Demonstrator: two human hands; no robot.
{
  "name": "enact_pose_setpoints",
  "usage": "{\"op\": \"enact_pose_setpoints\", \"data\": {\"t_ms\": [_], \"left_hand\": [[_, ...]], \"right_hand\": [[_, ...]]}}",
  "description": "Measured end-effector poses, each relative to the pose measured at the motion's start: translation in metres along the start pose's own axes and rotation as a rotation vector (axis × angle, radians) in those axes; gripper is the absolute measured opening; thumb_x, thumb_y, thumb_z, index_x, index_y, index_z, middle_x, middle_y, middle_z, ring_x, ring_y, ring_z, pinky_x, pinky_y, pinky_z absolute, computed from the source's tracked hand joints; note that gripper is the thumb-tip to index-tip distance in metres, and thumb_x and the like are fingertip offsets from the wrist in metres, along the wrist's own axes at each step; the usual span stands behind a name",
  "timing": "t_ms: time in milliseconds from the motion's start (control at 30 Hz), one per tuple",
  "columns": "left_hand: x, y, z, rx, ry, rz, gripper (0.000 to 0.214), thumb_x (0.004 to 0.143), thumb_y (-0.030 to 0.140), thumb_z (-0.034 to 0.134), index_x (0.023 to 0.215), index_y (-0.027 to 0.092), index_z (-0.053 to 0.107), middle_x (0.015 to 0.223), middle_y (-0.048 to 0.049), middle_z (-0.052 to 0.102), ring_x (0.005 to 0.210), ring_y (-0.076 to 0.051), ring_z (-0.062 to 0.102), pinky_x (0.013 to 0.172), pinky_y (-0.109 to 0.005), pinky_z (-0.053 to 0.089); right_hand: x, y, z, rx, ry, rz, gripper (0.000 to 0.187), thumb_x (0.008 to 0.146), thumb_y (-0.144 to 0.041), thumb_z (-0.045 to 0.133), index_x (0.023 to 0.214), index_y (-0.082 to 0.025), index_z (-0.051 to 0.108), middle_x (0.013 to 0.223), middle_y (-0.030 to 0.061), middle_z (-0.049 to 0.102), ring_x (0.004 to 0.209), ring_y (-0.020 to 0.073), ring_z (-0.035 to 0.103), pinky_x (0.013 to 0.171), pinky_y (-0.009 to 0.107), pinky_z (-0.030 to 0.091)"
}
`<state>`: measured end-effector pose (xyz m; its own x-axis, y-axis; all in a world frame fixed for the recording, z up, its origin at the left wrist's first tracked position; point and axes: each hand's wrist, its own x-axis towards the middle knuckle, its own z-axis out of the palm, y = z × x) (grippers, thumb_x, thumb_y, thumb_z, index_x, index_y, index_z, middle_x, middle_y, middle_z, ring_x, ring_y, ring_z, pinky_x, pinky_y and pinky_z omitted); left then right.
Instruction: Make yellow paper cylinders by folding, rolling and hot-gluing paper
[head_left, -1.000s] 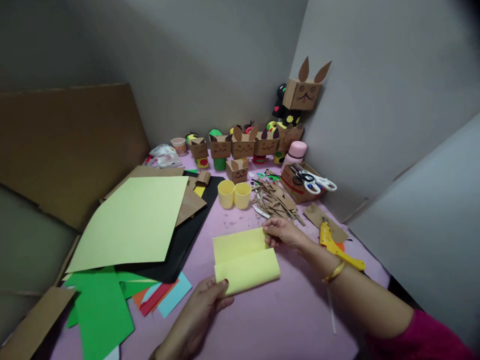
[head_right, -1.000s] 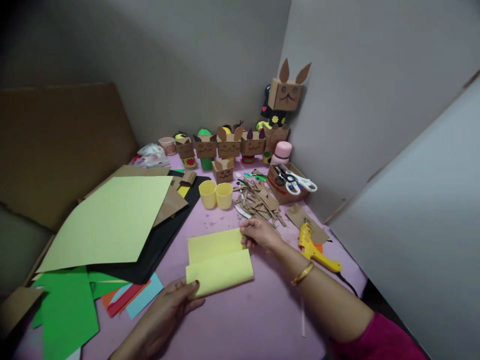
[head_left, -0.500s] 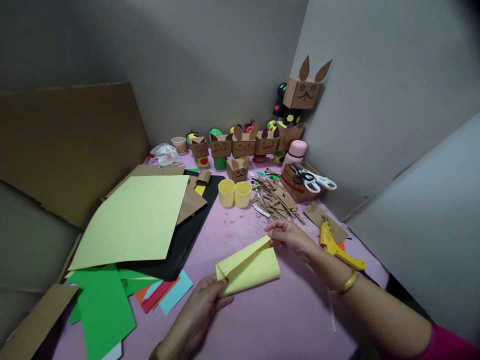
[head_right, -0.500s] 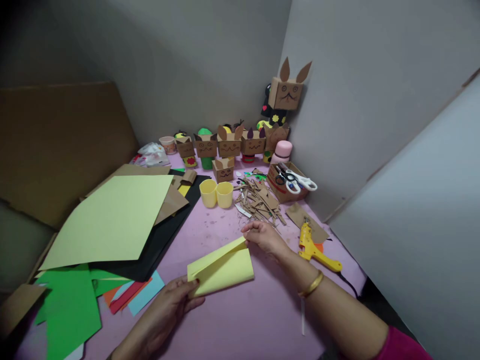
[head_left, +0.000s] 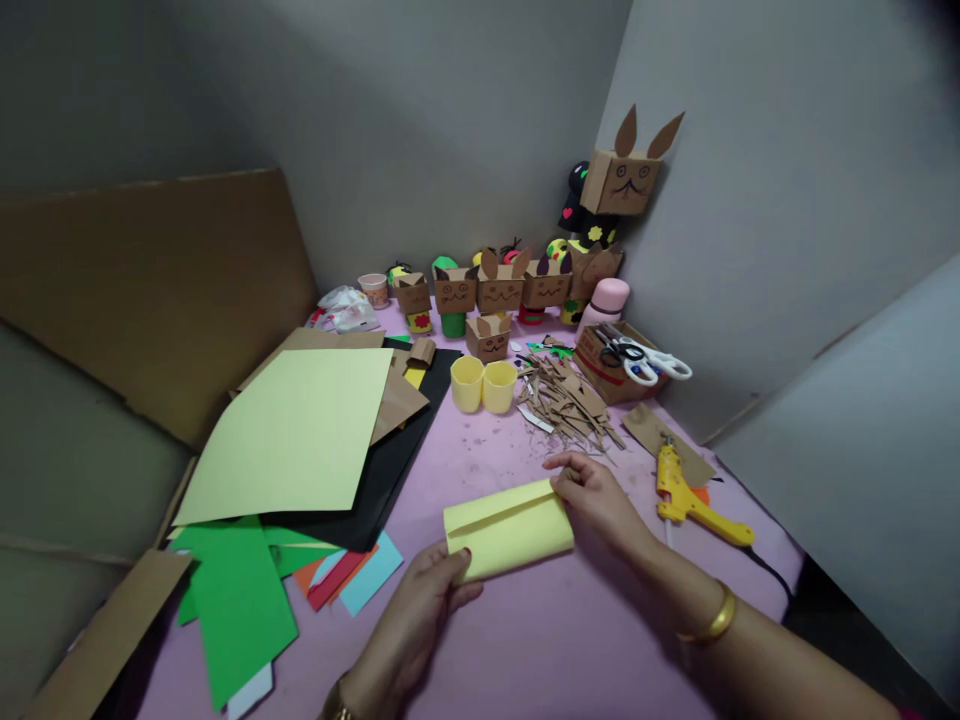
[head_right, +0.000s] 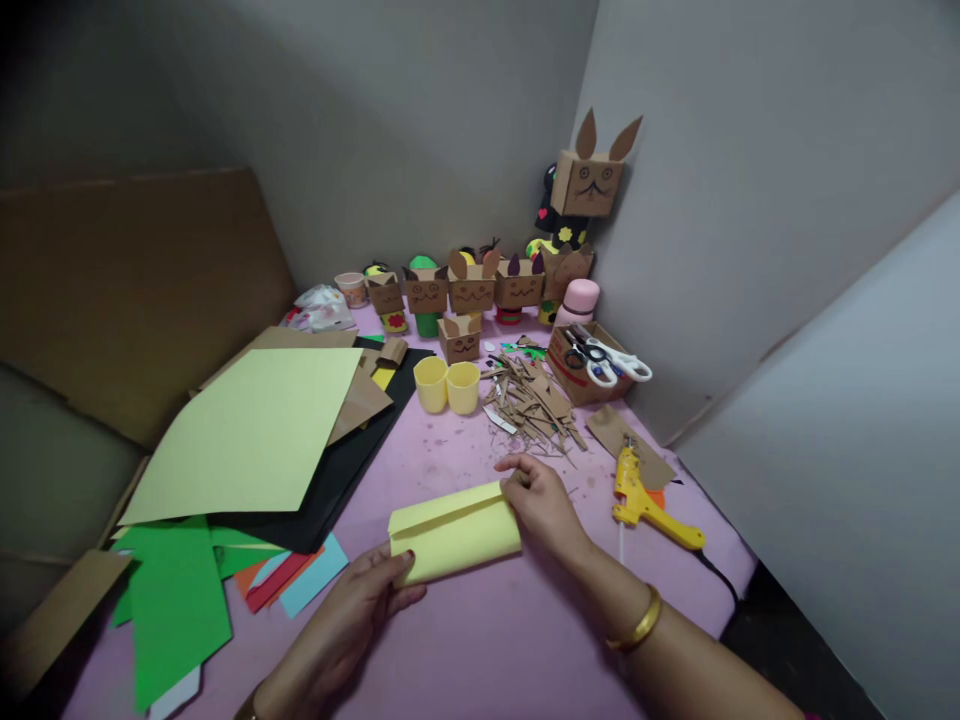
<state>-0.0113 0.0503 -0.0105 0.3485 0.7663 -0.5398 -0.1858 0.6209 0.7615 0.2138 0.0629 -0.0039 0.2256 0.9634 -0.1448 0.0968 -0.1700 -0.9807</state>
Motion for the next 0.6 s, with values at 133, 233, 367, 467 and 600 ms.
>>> {"op": "enact_pose_setpoints", "data": {"t_ms": [133, 233, 367, 467, 600], "left_hand": [[0.000, 0.000, 0.000, -0.005, 0.006, 0.001, 0.021, 0.073, 0.024, 0.063, 0.091, 0.015, 0.069, 0.097, -0.0086, 0.070, 0.092, -0.021, 0.060, 0.075, -0.029, 0.050], [0.000, 0.000, 0.000, -0.010, 0.005, -0.001, 0.019, 0.072, 0.024, 0.064, 0.088, 0.016, 0.069, 0.096, -0.0078, 0.070, 0.092, -0.021, 0.060, 0.075, -0.029, 0.049], [0.001, -0.001, -0.001, -0.019, 0.010, -0.001, 0.016, 0.072, 0.024, 0.065, 0.085, 0.015, 0.069, 0.093, -0.0080, 0.069, 0.090, -0.020, 0.059, 0.074, -0.029, 0.050], [0.003, -0.001, -0.002, -0.022, 0.009, -0.002, 0.018, 0.074, 0.023, 0.063, 0.089, 0.015, 0.069, 0.095, -0.0083, 0.069, 0.092, -0.020, 0.059, 0.075, -0.028, 0.049], [0.005, -0.002, -0.002, -0.021, -0.001, 0.002, 0.020, 0.075, 0.022, 0.061, 0.093, 0.015, 0.067, 0.098, -0.0078, 0.068, 0.092, -0.019, 0.058, 0.075, -0.028, 0.049]], "right_hand": [[-0.006, 0.002, 0.001, 0.000, -0.003, -0.021, 0.023, 0.068, -0.024, 0.055, 0.089, -0.016, 0.057, 0.051, -0.0095, 0.036, 0.047, 0.0103, 0.034, 0.046, 0.022, 0.027], [-0.007, 0.004, 0.000, -0.005, -0.004, -0.033, 0.024, 0.067, -0.025, 0.056, 0.090, -0.016, 0.057, 0.051, -0.0094, 0.036, 0.048, 0.0106, 0.034, 0.046, 0.022, 0.027], [-0.006, 0.008, -0.001, -0.013, -0.005, -0.043, 0.026, 0.068, -0.026, 0.056, 0.092, -0.016, 0.056, 0.051, -0.0095, 0.035, 0.048, 0.0108, 0.034, 0.046, 0.023, 0.026], [-0.007, 0.011, -0.001, -0.018, -0.015, -0.050, 0.026, 0.069, -0.027, 0.056, 0.094, -0.017, 0.055, 0.053, -0.0092, 0.035, 0.048, 0.0108, 0.035, 0.047, 0.023, 0.028], [-0.008, 0.011, -0.001, -0.026, -0.027, -0.054, 0.025, 0.071, -0.026, 0.056, 0.094, -0.017, 0.054, 0.053, -0.0088, 0.036, 0.048, 0.0105, 0.035, 0.047, 0.022, 0.029]]}}
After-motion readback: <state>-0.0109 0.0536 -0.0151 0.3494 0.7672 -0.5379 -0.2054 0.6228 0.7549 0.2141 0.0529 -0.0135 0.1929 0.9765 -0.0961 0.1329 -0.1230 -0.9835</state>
